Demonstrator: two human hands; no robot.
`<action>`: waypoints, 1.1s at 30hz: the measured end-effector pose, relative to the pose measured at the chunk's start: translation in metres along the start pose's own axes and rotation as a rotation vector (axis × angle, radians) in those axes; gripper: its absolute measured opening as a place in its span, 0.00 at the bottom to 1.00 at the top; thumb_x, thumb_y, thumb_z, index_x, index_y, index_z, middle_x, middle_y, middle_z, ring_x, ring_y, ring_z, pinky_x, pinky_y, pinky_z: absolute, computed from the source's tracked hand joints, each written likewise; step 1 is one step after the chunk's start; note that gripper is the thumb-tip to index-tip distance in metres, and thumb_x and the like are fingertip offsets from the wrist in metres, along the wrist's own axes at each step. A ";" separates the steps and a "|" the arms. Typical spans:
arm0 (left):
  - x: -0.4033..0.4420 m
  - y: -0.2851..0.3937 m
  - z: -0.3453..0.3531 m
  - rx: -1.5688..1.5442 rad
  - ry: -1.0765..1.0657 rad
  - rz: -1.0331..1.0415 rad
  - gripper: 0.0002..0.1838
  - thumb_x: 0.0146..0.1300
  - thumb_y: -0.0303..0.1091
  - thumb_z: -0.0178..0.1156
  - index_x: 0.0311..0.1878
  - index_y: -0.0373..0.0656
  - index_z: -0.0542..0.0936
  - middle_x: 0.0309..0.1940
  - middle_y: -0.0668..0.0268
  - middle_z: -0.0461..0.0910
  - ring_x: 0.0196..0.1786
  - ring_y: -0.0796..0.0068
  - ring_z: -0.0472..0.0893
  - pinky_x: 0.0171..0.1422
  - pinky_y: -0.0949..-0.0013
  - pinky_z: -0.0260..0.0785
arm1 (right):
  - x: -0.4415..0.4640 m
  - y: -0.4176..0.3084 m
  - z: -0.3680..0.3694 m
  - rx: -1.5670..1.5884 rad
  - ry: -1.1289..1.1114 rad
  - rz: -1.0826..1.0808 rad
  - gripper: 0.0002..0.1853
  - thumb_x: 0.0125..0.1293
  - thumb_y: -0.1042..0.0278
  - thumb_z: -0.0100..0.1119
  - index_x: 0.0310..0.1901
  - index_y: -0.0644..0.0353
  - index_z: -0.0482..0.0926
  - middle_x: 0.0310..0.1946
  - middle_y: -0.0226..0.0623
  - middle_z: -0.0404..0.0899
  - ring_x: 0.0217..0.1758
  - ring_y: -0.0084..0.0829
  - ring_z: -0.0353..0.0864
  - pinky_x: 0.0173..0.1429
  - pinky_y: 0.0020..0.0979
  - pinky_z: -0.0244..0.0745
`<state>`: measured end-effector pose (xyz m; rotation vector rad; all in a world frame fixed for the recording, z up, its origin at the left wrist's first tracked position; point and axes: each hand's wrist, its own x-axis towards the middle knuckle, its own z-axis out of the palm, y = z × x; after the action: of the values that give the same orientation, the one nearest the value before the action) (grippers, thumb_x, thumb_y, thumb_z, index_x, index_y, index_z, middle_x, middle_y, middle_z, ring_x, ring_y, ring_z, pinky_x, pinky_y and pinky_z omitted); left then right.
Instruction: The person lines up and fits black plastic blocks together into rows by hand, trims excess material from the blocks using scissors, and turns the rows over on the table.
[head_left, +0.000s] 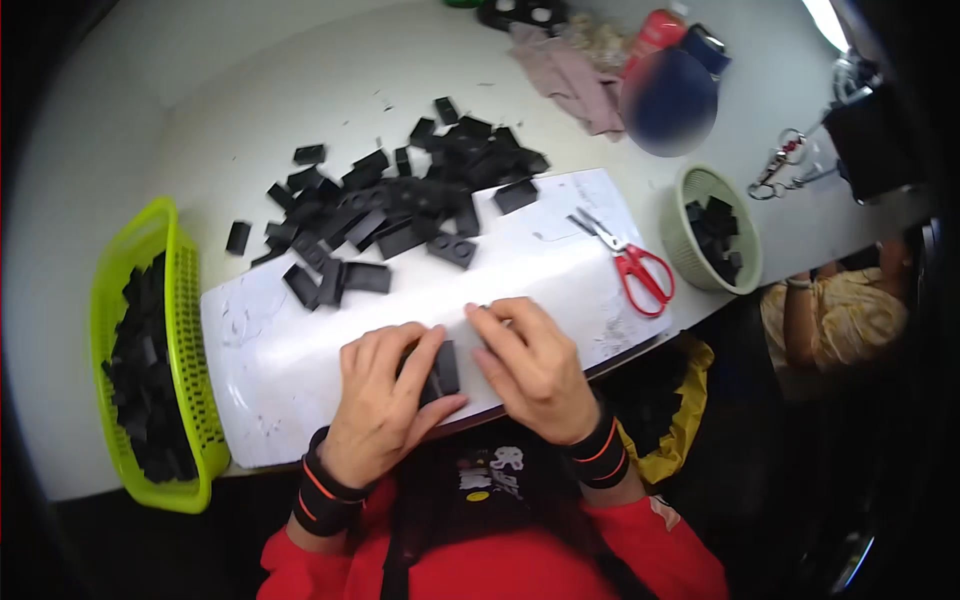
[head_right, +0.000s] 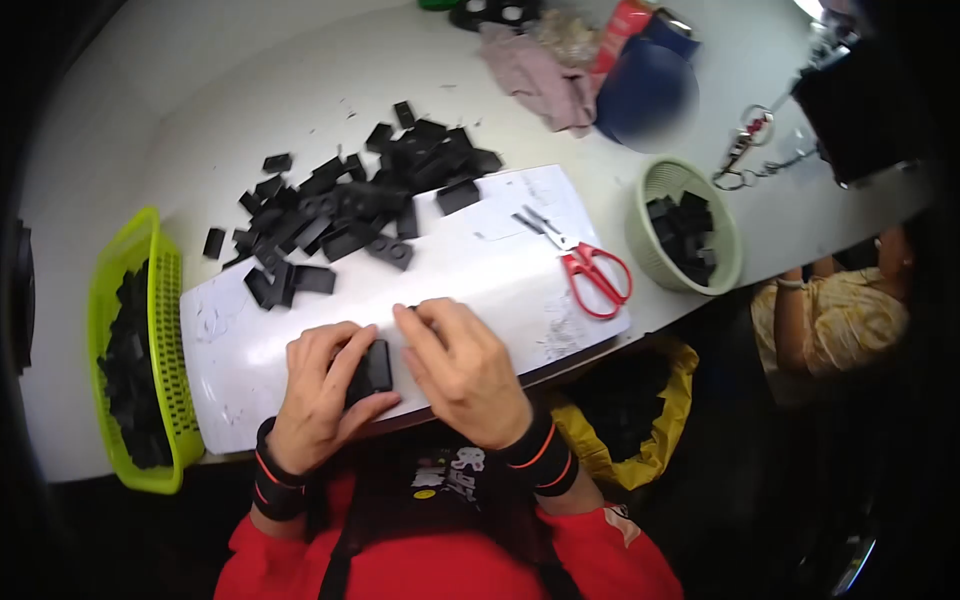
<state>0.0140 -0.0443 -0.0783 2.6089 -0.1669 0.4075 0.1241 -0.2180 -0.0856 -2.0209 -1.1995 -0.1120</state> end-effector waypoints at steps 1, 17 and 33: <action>-0.001 -0.001 0.000 -0.035 0.007 -0.020 0.35 0.50 0.35 0.76 0.61 0.34 0.74 0.54 0.55 0.75 0.55 0.55 0.75 0.59 0.58 0.65 | -0.003 -0.003 0.003 0.104 0.012 0.075 0.21 0.61 0.81 0.64 0.57 0.70 0.77 0.44 0.46 0.76 0.42 0.38 0.80 0.46 0.33 0.77; -0.001 -0.002 -0.007 -0.103 0.130 0.026 0.34 0.43 0.33 0.78 0.56 0.32 0.79 0.52 0.53 0.80 0.57 0.54 0.79 0.60 0.52 0.63 | -0.004 -0.018 0.001 0.037 0.024 0.204 0.06 0.66 0.82 0.61 0.44 0.71 0.81 0.28 0.42 0.76 0.21 0.34 0.76 0.25 0.33 0.68; -0.043 -0.016 -0.049 -0.295 -0.009 -0.318 0.43 0.42 0.38 0.80 0.63 0.30 0.75 0.52 0.52 0.76 0.48 0.55 0.79 0.51 0.59 0.75 | 0.016 -0.015 -0.006 0.150 -0.034 0.252 0.14 0.66 0.85 0.57 0.53 0.71 0.78 0.44 0.43 0.80 0.34 0.23 0.80 0.34 0.24 0.75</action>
<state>-0.0360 -0.0044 -0.0580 2.2939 0.1724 0.2368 0.1231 -0.2069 -0.0662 -2.0285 -0.9351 0.1322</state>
